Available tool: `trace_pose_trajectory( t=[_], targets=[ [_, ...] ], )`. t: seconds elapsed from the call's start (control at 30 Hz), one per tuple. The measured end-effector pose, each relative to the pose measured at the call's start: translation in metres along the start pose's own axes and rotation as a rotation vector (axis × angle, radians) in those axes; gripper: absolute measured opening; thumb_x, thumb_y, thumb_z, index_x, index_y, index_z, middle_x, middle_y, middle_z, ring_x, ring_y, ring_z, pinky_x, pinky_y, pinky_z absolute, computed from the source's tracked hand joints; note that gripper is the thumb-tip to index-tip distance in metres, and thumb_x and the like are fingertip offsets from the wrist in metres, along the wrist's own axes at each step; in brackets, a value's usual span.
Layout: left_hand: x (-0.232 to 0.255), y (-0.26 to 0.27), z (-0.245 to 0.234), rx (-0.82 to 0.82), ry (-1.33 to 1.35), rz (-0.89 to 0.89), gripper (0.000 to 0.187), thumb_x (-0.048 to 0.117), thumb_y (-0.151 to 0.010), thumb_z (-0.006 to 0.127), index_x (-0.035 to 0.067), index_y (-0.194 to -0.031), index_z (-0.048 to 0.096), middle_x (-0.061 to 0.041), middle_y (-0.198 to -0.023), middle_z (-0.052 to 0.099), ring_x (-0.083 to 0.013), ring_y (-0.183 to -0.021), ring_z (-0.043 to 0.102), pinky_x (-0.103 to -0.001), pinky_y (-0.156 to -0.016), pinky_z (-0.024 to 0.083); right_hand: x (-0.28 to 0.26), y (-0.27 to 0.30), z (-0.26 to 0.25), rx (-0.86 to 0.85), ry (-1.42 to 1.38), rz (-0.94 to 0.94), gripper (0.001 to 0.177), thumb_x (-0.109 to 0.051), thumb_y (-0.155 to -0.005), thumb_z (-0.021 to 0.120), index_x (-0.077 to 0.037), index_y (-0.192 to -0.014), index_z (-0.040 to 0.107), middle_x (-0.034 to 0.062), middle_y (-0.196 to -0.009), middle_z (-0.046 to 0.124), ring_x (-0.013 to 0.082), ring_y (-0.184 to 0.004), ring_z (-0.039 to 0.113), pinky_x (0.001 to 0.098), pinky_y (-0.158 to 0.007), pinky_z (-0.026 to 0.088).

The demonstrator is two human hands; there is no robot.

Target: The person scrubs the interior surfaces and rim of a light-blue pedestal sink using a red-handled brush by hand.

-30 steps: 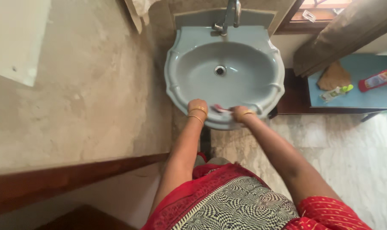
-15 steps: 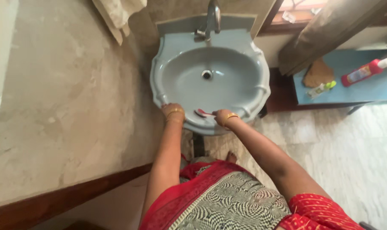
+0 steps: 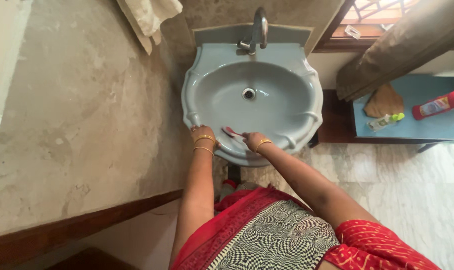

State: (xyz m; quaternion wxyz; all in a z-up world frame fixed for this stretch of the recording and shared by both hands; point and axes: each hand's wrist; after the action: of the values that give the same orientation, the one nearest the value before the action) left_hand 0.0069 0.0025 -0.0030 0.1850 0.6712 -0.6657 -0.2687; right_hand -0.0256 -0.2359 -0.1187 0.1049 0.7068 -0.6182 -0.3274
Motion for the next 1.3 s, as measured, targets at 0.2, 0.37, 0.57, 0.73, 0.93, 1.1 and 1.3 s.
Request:
trace_pose_trajectory(
  t=[0.2, 0.37, 0.57, 0.73, 0.93, 1.1, 1.3],
  targets=[
    [-0.002, -0.019, 0.023, 0.038, 0.041, -0.05, 0.128, 0.064, -0.063, 0.092, -0.003, -0.156, 0.036, -0.019, -0.153, 0.048, -0.0345, -0.149, 0.033, -0.04, -0.122, 0.025, 0.078, 0.007, -0.059, -0.017, 0.185, 0.252, 0.034, -0.027, -0.097, 0.057, -0.02, -0.127, 0.073, 0.0142, -0.126, 0.071, 0.033, -0.118, 0.068, 0.0448, -0.1, 0.053],
    [-0.004, -0.012, 0.021, 0.052, 0.051, -0.052, 0.115, 0.061, -0.064, 0.092, 0.006, -0.153, 0.043, -0.017, -0.157, 0.044, -0.0364, -0.15, 0.032, -0.052, -0.124, 0.019, 0.109, 0.009, -0.08, 0.256, 0.167, 0.537, 0.037, -0.027, -0.105, 0.05, -0.011, -0.133, 0.07, 0.0157, -0.129, 0.072, 0.032, -0.116, 0.07, 0.0431, -0.09, 0.059],
    [-0.002, 0.001, -0.002, -0.006, -0.009, 0.019, 0.091, 0.056, -0.067, 0.089, 0.012, -0.141, 0.061, -0.012, -0.156, 0.049, -0.0372, -0.149, 0.039, -0.053, -0.125, 0.022, 0.002, -0.02, -0.001, 0.087, -0.012, 0.034, 0.047, -0.03, -0.092, 0.06, -0.022, -0.139, 0.062, 0.019, -0.132, 0.065, 0.0384, -0.121, 0.063, 0.0468, -0.102, 0.051],
    [-0.005, 0.005, -0.001, 0.038, 0.003, 0.02, 0.1, 0.06, -0.067, 0.089, 0.006, -0.145, 0.058, -0.014, -0.152, 0.054, -0.0382, -0.147, 0.042, -0.052, -0.123, 0.025, 0.002, -0.025, -0.011, 0.03, -0.098, -0.033, 0.045, -0.027, -0.098, 0.054, -0.029, -0.143, 0.059, 0.0191, -0.129, 0.066, 0.0399, -0.117, 0.064, 0.0484, -0.101, 0.051],
    [-0.011, -0.002, 0.014, 0.097, -0.009, 0.059, 0.119, 0.068, -0.064, 0.086, 0.0, -0.152, 0.044, -0.017, -0.155, 0.049, -0.0421, -0.149, 0.037, -0.058, -0.125, 0.02, 0.095, 0.001, -0.083, 0.203, 0.261, 0.578, 0.043, -0.021, -0.104, 0.052, -0.005, -0.143, 0.06, 0.0141, -0.13, 0.072, 0.0296, -0.114, 0.071, 0.0461, -0.084, 0.063],
    [-0.01, -0.007, 0.015, 0.1, 0.021, -0.019, 0.132, 0.069, -0.058, 0.09, 0.0, -0.156, 0.034, -0.033, -0.153, 0.042, -0.0423, -0.148, 0.033, -0.056, -0.124, 0.013, 0.031, -0.004, -0.033, 0.222, 0.172, 0.241, 0.071, -0.01, -0.092, 0.046, -0.028, -0.159, 0.03, 0.0162, -0.131, 0.064, 0.0347, -0.111, 0.069, 0.0464, -0.093, 0.055],
    [-0.008, -0.016, 0.015, 0.061, -0.008, 0.02, 0.132, 0.066, -0.06, 0.09, -0.003, -0.156, 0.032, -0.027, -0.151, 0.046, -0.0443, -0.146, 0.034, -0.053, -0.122, 0.018, -0.033, 0.003, -0.026, -0.115, -0.062, 0.149, 0.044, -0.026, -0.103, 0.047, -0.027, -0.146, 0.053, 0.02, -0.119, 0.072, 0.0392, -0.107, 0.073, 0.0491, -0.094, 0.059]
  ],
)
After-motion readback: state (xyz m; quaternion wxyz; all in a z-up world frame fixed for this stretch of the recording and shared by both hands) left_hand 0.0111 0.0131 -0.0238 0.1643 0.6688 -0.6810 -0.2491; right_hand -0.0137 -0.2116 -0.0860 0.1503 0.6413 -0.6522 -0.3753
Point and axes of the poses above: each hand's wrist, its own y-axis away from the middle knuckle, its own z-axis out of the palm, x = y × z
